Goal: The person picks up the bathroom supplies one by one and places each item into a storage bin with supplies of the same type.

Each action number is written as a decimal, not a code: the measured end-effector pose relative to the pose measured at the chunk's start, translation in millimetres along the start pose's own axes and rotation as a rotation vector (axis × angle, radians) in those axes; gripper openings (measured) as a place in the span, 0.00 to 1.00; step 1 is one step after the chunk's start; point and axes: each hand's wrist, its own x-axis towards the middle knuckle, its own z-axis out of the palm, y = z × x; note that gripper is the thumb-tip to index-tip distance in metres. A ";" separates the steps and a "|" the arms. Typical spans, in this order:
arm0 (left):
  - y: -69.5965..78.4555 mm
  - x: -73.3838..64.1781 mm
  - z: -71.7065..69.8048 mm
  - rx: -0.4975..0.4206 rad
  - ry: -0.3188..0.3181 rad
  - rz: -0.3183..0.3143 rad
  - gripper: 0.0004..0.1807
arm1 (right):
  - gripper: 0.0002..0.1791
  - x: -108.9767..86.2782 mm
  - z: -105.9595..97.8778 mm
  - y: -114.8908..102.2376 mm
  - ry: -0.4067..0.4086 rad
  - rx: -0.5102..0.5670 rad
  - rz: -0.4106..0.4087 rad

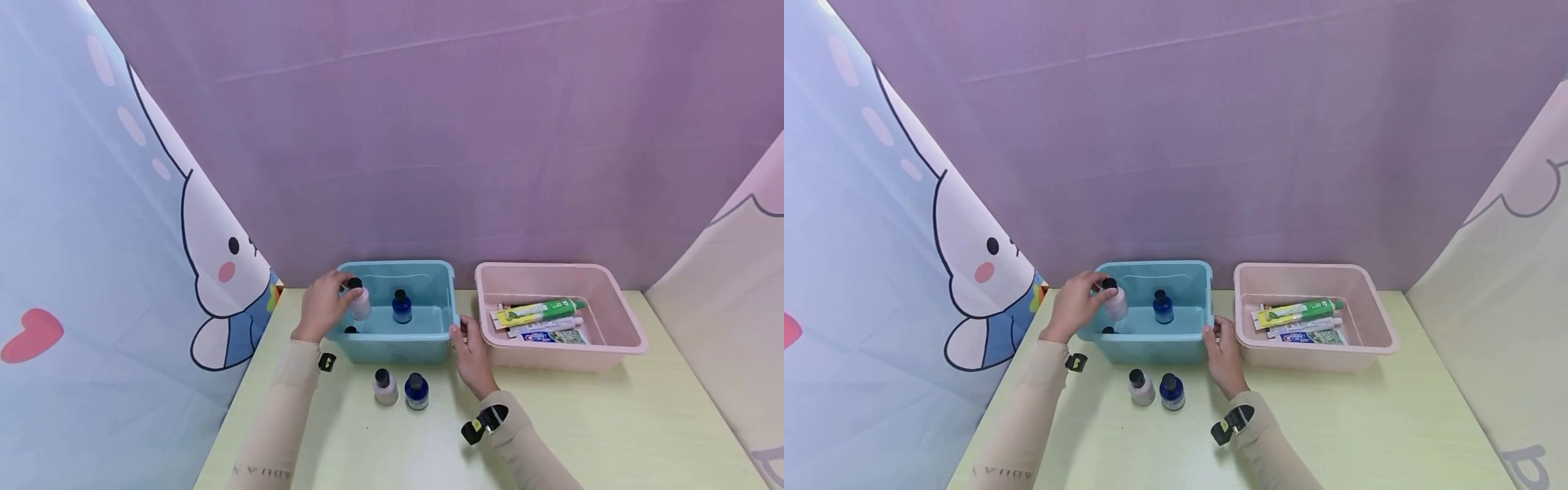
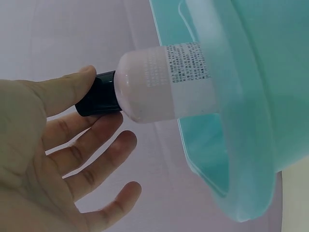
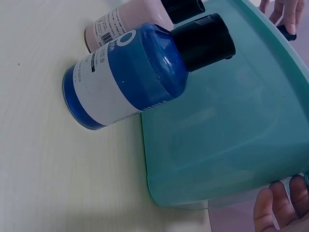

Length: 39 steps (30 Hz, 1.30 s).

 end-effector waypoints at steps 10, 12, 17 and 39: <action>-1.9 16.1 0.3 0.067 -0.065 -0.010 0.21 | 0.25 -0.9 -0.2 -3.0 0.006 0.003 0.012; -2.0 19.2 1.2 0.074 -0.082 -0.010 0.21 | 0.25 -0.8 -0.1 -3.0 0.010 0.001 0.011; -1.0 25.9 2.2 0.065 -0.115 -0.030 0.18 | 0.25 -1.6 0.2 -5.1 0.017 -0.020 0.013; -14.1 55.6 19.2 0.131 -0.267 -0.089 0.16 | 0.28 17.9 6.3 43.2 0.044 -0.013 -0.022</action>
